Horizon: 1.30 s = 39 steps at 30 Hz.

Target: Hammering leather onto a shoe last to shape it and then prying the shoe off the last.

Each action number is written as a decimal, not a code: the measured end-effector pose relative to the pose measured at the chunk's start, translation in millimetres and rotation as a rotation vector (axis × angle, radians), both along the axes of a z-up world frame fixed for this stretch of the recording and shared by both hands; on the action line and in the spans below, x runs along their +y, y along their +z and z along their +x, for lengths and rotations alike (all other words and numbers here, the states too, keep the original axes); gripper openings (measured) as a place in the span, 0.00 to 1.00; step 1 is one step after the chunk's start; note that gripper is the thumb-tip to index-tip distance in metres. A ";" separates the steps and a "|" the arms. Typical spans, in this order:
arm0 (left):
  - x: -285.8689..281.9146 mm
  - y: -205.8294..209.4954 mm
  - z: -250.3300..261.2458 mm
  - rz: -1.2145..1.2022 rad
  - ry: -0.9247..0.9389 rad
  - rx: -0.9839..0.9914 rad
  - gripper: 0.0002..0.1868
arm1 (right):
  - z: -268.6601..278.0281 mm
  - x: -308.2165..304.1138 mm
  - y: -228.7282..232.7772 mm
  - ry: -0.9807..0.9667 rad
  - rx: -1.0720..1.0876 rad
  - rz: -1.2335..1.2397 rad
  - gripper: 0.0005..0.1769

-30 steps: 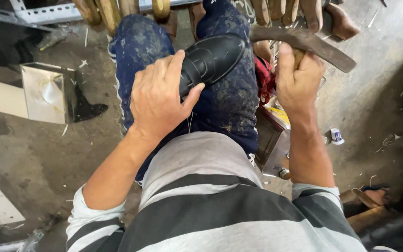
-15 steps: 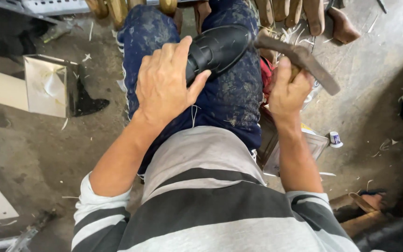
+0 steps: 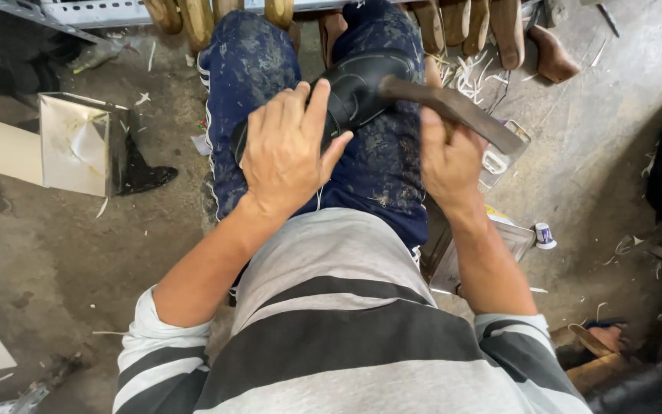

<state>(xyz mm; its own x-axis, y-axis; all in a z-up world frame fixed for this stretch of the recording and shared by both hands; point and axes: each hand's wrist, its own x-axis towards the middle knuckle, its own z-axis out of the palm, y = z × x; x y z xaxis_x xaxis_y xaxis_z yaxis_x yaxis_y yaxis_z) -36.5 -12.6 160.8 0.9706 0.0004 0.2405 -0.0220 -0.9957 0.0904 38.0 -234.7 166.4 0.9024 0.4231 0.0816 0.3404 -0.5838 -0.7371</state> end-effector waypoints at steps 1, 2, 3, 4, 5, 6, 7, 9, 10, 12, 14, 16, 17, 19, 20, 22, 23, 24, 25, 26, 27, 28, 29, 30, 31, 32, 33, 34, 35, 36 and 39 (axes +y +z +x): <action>-0.3 -1.0 -0.7 0.001 0.001 -0.006 0.34 | 7.5 -2.0 -1.6 0.001 -0.006 0.001 0.24; -0.5 -2.2 -2.7 -0.008 0.000 -0.031 0.34 | 14.1 -3.8 -3.5 0.027 -0.012 -0.106 0.13; -0.4 -3.5 -4.6 -0.018 -0.002 -0.055 0.33 | 20.8 -5.2 -5.5 0.053 -0.018 -0.213 0.19; -1.4 -3.7 -4.4 -0.015 0.006 -0.058 0.33 | 22.8 -3.9 -3.0 0.060 -0.021 -0.211 0.19; -2.3 -4.2 -4.1 -0.023 0.002 -0.085 0.32 | 24.9 -2.4 -0.7 0.012 -0.096 -0.169 0.17; -3.7 -4.5 -6.4 -0.031 0.000 -0.107 0.30 | 24.5 -1.4 1.3 -0.035 -0.165 -0.127 0.16; -4.5 -14.8 -8.8 -0.029 0.008 -0.104 0.30 | 28.7 4.9 8.2 -0.027 -0.163 -0.124 0.16; -4.9 -35.2 -8.2 -0.105 -0.034 -0.284 0.30 | 37.0 15.6 22.5 0.076 -0.105 -0.118 0.15; -5.0 -27.1 -9.6 -0.106 -0.041 -0.286 0.30 | 41.3 19.0 27.9 0.068 -0.106 -0.119 0.15; -4.8 -11.2 -12.1 -0.030 -0.026 -0.152 0.30 | 52.0 27.1 37.9 0.228 -0.015 -0.121 0.14; -5.4 -11.2 -10.2 -0.033 -0.021 -0.142 0.30 | 55.1 29.0 32.7 0.218 0.037 -0.198 0.19; -2.4 -9.5 -10.3 -0.033 -0.022 -0.133 0.29 | 55.7 31.8 33.4 0.203 0.088 -0.272 0.28; 0.6 -8.2 -10.0 -0.059 -0.038 -0.127 0.29 | 55.9 33.2 36.9 0.191 0.162 -0.310 0.26; 3.4 -8.0 -3.9 -0.092 -0.050 -0.126 0.29 | 55.0 28.8 36.2 0.181 0.231 -0.355 0.28; 4.6 -7.8 -2.8 -0.108 -0.046 -0.084 0.30 | 50.1 24.0 30.9 0.161 0.238 -0.356 0.26; 9.1 -8.3 0.3 -0.126 -0.039 -0.037 0.32 | 35.5 19.3 19.1 0.144 0.249 -0.359 0.24; 11.9 -8.5 2.4 -0.148 -0.041 0.007 0.33 | 26.0 18.9 13.1 0.112 0.161 -0.289 0.16; 13.8 -8.4 4.4 -0.171 -0.045 0.054 0.35 | 15.9 17.4 7.7 0.079 0.075 -0.218 0.22; 14.4 -8.8 5.6 -0.175 -0.045 0.060 0.35 | 4.8 16.9 1.9 0.079 0.081 -0.222 0.22; 16.0 -9.0 8.0 -0.181 -0.044 0.067 0.35 | -5.2 17.3 -4.3 0.014 -0.004 -0.203 0.19; 17.2 -8.8 10.0 -0.187 -0.043 0.074 0.35 | -15.5 17.4 -10.1 -0.051 -0.089 -0.183 0.17; 18.5 -8.4 10.5 -0.184 -0.045 0.075 0.35 | -23.5 17.5 -15.4 -0.054 -0.087 -0.180 0.17; 19.3 -8.0 11.0 -0.188 -0.042 0.080 0.35 | -31.6 17.2 -20.7 -0.107 -0.095 -0.175 0.16; 19.4 -7.6 11.9 -0.193 -0.043 0.084 0.35 | -40.1 16.2 -25.6 -0.164 -0.102 -0.173 0.17; 21.0 -7.0 13.7 -0.192 -0.050 0.085 0.35 | -42.7 17.3 -29.6 -0.171 -0.101 -0.172 0.17; 21.7 -6.8 14.2 -0.202 -0.057 0.082 0.35 | -47.1 17.6 -33.1 -0.185 -0.123 -0.167 0.17; 22.5 -6.5 14.2 -0.213 -0.064 0.080 0.34 | -52.0 18.1 -36.6 -0.200 -0.144 -0.162 0.17; 23.4 -7.8 15.2 -0.215 -0.067 0.079 0.34 | -54.9 16.0 -42.5 -0.203 -0.145 -0.163 0.17; 24.8 -8.6 15.7 -0.223 -0.072 0.079 0.34 | -58.5 14.4 -47.9 -0.193 -0.178 -0.192 0.19; 27.6 -8.9 16.3 -0.229 -0.072 0.075 0.33 | -60.6 14.4 -53.6 -0.179 -0.214 -0.216 0.21; 29.8 -11.5 17.7 -0.276 -0.060 0.088 0.33 | -59.8 20.6 -24.0 -0.088 -0.233 -0.261 0.12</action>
